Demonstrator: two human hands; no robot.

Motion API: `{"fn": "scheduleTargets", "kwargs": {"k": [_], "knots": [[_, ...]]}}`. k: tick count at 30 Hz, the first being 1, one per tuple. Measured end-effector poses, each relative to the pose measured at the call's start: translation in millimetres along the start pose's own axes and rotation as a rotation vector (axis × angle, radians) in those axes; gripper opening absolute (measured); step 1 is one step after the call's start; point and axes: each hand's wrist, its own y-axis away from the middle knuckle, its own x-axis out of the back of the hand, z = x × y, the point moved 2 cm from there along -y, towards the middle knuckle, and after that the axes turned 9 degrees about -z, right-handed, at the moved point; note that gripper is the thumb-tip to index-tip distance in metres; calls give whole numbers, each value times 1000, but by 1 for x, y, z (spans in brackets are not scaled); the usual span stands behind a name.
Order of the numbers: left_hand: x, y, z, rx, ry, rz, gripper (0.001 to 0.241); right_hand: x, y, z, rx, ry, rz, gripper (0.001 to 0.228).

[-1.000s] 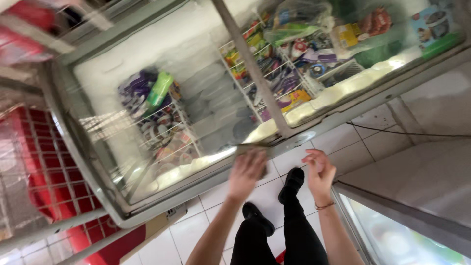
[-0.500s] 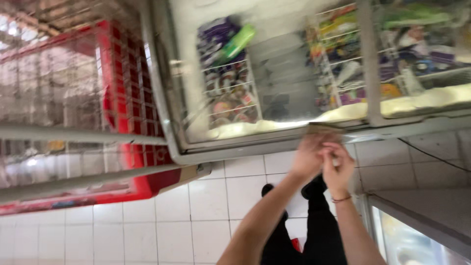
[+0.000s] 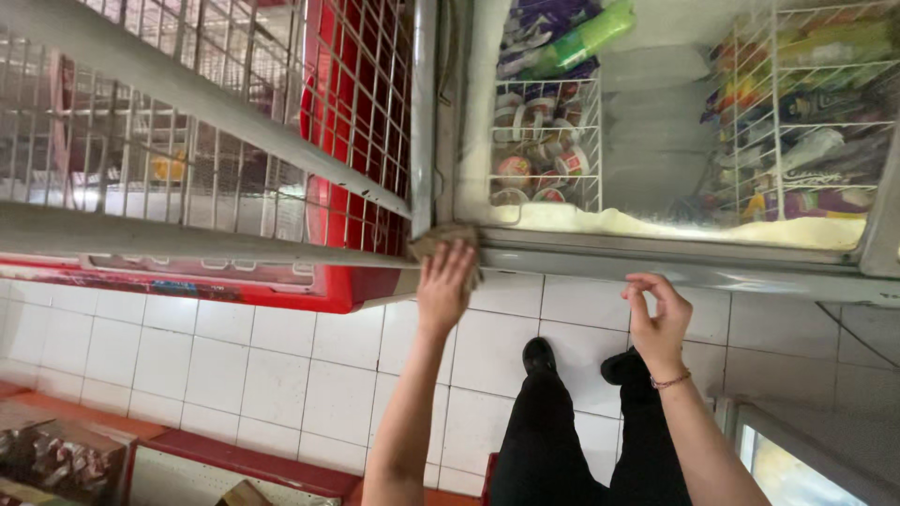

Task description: The person cleans the glass lid of a chest freezer using a spray bottle and a cloth. They spray the surface, wipe it down, and repeat the process on different sections of the lid.

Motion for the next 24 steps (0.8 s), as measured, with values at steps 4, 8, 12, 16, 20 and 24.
{"fn": "scheduleTargets", "kwargs": {"k": [4, 8, 12, 16, 20, 24], "knots": [[9, 7, -16, 145, 294, 285, 65, -25, 8, -8, -59, 18, -53, 12], [-2, -18, 77, 112, 350, 218, 69, -33, 9, -12, -8, -3, -85, 12], [-5, -27, 156, -145, 309, -21, 85, -31, 10, -6, -102, -21, -102, 13], [6, -24, 130, -192, 197, -7, 86, -35, -2, 0, -78, -37, -155, 13], [21, -10, 45, 211, 357, 232, 79, -34, -13, -1, -59, -36, -241, 13], [17, -9, 46, 425, 677, 484, 76, -20, -15, 0, -88, 31, -325, 14]]}}
